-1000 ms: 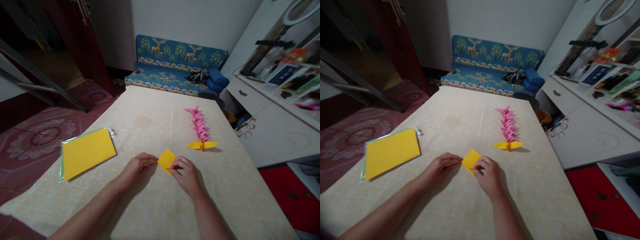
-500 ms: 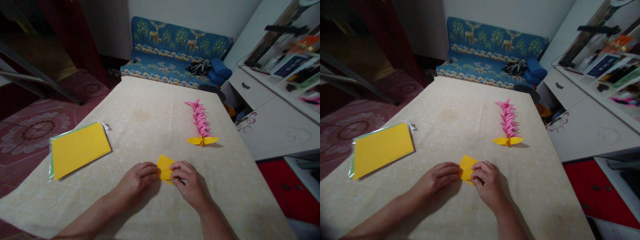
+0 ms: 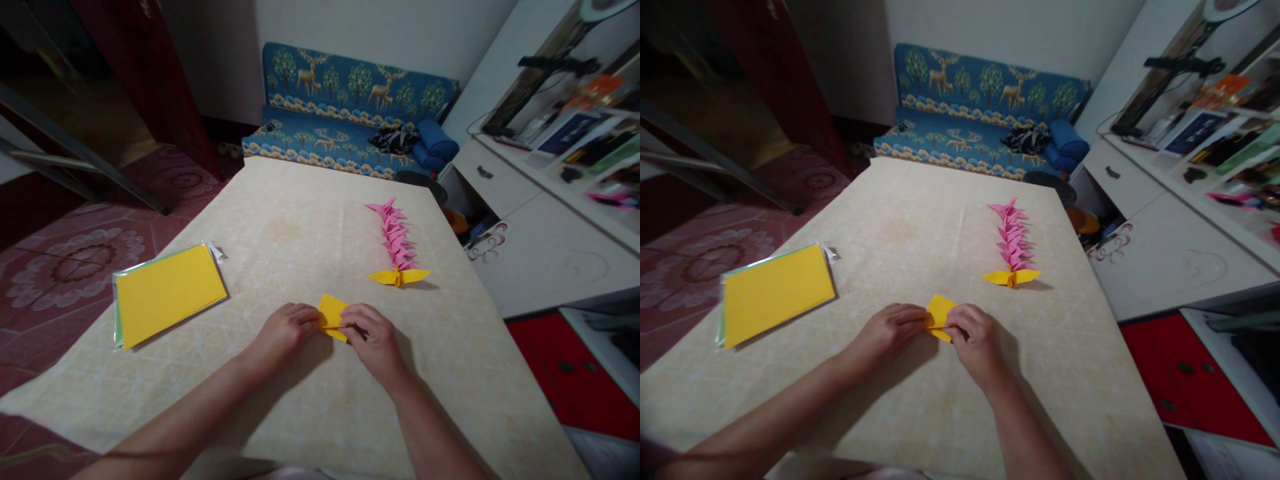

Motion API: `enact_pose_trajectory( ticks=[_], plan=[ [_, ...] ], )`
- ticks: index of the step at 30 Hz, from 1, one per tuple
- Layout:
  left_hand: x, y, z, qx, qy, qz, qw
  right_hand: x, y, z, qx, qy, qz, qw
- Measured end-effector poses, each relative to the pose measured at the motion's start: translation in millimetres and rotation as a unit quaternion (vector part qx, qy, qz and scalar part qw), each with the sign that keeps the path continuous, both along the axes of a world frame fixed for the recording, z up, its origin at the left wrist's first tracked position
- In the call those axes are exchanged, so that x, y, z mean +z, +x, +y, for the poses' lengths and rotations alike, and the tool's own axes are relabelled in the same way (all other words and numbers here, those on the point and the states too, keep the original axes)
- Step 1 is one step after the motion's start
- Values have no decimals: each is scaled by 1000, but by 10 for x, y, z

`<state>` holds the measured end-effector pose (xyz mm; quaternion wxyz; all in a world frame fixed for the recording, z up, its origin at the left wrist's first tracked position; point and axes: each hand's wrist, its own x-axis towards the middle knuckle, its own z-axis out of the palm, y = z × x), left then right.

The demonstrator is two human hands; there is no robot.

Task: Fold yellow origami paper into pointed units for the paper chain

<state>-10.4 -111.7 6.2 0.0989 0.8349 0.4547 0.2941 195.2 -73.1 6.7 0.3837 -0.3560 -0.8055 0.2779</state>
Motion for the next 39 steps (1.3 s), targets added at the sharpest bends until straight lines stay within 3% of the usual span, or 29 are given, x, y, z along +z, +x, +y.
enact_pose_trajectory(
  ticks=[6,20,39],
  plan=[
    [1,9,74,15,16,18,1000,-24,112,171,-3,45,-42,998],
    [-33,-88,18,-31,15,4,999,-64,85,187,-49,-48,-19,997],
    [-14,-160,-26,-62,-38,-33,997,25,-57,143,-151,-17,-150,977]
  ],
)
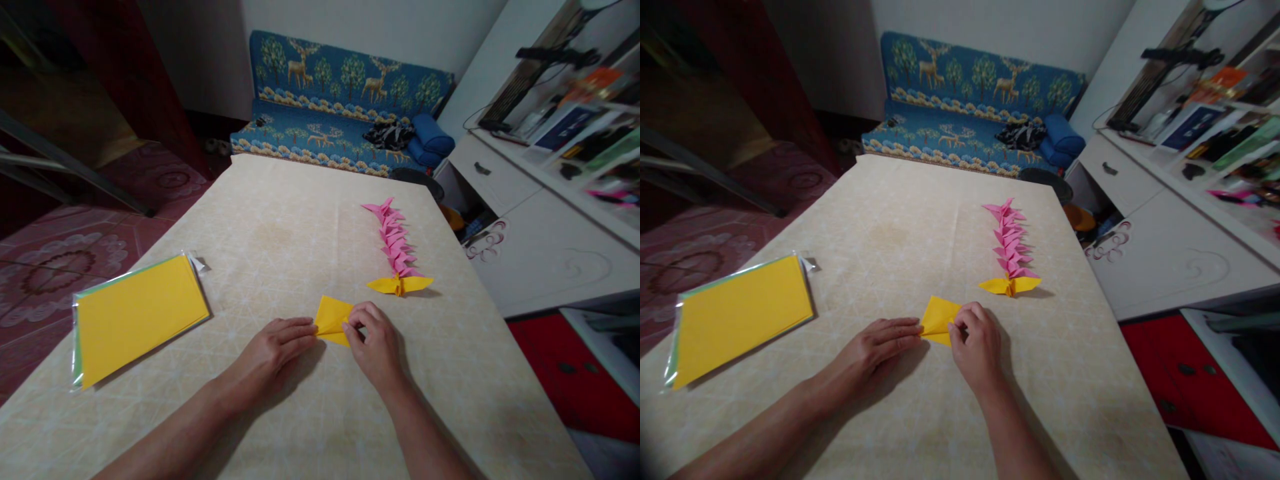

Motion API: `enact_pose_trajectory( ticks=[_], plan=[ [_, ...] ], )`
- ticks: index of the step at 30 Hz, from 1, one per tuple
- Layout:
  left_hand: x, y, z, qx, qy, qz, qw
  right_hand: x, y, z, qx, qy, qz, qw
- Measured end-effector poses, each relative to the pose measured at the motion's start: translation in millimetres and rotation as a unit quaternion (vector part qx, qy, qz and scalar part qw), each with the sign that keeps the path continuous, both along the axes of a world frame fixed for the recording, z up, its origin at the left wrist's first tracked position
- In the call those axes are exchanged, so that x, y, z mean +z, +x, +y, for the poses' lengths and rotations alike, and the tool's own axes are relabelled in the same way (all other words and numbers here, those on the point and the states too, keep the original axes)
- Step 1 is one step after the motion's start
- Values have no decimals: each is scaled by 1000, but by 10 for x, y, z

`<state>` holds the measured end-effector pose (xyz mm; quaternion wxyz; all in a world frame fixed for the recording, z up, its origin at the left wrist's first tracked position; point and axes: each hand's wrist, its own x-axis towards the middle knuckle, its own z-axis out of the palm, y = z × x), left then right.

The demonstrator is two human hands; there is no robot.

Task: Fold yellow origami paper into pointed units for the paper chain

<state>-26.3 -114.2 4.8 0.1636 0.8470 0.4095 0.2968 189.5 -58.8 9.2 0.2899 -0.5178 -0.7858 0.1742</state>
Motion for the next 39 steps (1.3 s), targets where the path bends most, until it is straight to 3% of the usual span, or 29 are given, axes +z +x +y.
enact_pose_trajectory(
  ticks=[22,39],
  plan=[
    [5,29,-3,19,-15,-43,999,-24,-44,-9,-37,19,-31,999],
    [-14,104,-14,19,18,96,995,-11,-62,-21,-38,35,-73,996]
  ],
)
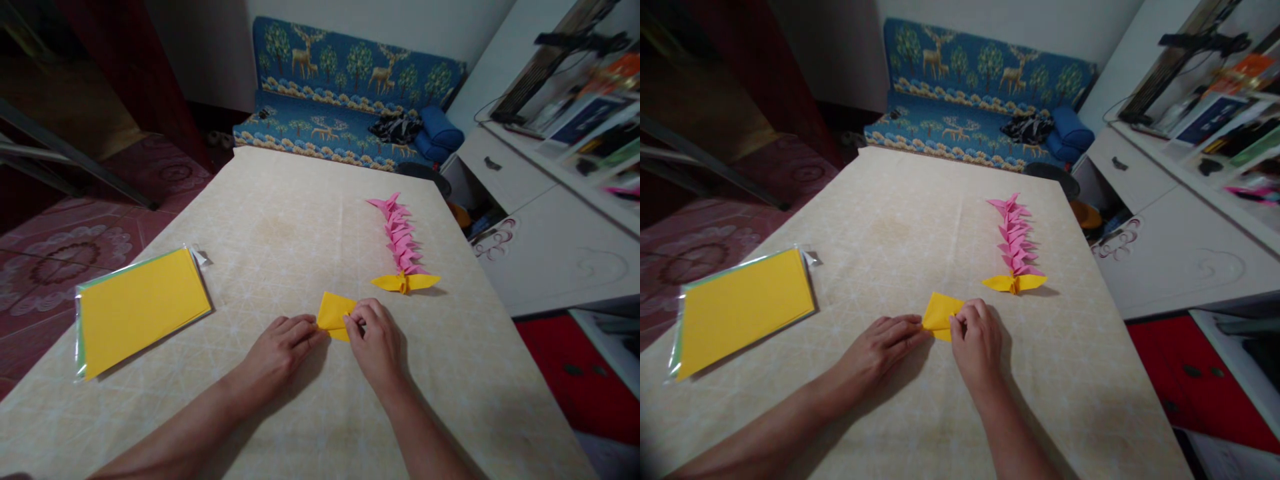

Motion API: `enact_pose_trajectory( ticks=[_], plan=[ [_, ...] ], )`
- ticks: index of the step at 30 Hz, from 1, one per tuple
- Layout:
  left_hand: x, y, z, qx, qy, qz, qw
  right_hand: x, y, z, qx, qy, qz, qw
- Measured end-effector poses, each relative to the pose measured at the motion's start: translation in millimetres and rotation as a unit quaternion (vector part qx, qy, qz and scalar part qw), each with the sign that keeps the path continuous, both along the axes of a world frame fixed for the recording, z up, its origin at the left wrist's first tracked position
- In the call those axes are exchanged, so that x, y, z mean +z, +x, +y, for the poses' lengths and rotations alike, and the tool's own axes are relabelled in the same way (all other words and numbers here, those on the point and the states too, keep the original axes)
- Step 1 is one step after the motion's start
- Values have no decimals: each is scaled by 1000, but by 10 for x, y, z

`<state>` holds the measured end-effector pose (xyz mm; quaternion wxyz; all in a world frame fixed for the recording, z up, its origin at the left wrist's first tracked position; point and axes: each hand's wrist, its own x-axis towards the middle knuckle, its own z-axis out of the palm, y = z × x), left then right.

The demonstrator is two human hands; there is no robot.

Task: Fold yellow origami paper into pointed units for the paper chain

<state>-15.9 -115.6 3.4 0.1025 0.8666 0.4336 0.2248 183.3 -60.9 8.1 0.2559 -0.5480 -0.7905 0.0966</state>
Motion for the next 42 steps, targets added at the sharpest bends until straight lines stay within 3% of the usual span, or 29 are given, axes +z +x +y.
enact_pose_trajectory(
  ticks=[17,24,35,42],
  plan=[
    [-31,79,1,29,35,30,999,6,-9,-1,3,15,-1,1000],
    [-26,109,-20,37,18,54,998,7,-17,-4,-2,5,-8,1000],
    [-21,152,-32,54,60,58,995,-1,-14,-3,4,15,2,1000],
    [8,193,-9,43,39,64,996,21,-27,-13,-5,7,12,1000]
  ],
)
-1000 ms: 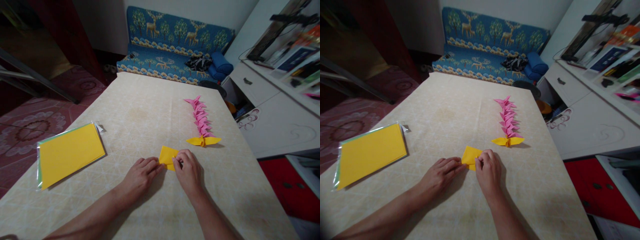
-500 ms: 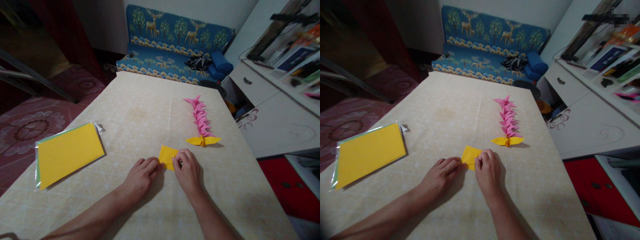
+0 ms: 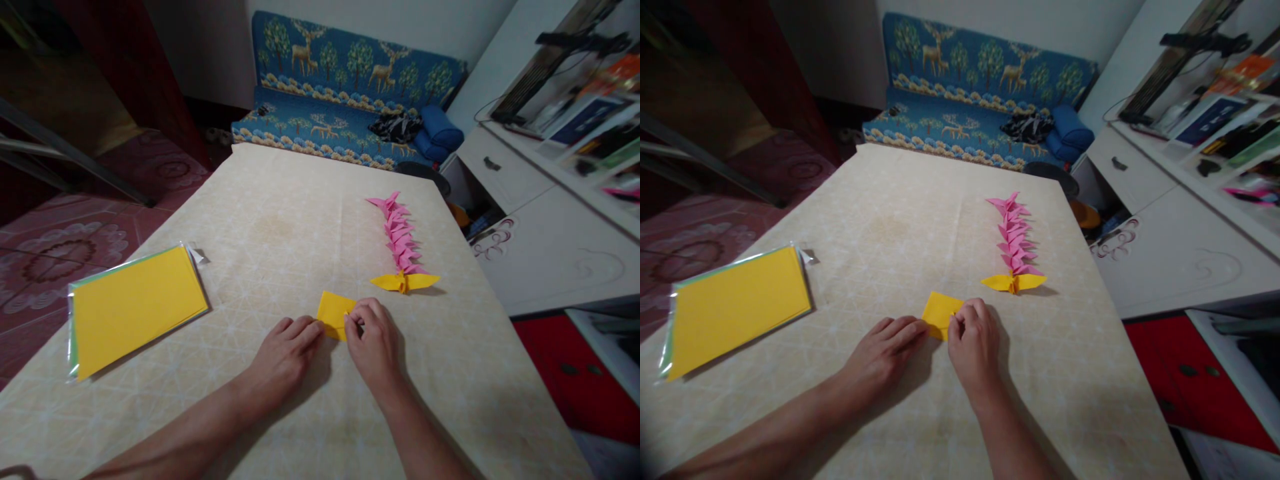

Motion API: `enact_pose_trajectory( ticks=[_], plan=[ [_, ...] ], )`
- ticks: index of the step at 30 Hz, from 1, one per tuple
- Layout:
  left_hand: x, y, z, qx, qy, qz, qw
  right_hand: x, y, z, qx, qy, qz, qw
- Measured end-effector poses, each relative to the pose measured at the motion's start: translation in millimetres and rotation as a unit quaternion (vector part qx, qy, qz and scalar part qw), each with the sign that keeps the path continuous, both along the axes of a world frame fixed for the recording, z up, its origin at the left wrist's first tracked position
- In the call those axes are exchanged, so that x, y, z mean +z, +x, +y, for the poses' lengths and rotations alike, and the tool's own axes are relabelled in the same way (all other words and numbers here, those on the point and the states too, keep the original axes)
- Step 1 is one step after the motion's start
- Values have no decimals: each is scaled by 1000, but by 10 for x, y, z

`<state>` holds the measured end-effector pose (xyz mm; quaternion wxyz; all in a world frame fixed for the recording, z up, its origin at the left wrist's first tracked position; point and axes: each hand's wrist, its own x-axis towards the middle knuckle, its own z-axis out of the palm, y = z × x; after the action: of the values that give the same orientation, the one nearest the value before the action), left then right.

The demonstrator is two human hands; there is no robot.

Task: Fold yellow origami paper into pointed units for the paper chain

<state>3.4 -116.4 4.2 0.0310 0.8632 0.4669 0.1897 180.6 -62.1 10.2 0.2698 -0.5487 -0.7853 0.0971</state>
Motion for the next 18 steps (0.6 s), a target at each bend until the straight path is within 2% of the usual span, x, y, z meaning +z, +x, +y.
enact_pose_trajectory(
  ticks=[9,18],
  plan=[
    [-37,-8,2,-5,7,-16,1000,-28,-9,11,-21,1,-4,1000],
    [-49,-3,-90,37,-18,-28,999,-53,7,33,-46,12,-10,999]
  ],
)
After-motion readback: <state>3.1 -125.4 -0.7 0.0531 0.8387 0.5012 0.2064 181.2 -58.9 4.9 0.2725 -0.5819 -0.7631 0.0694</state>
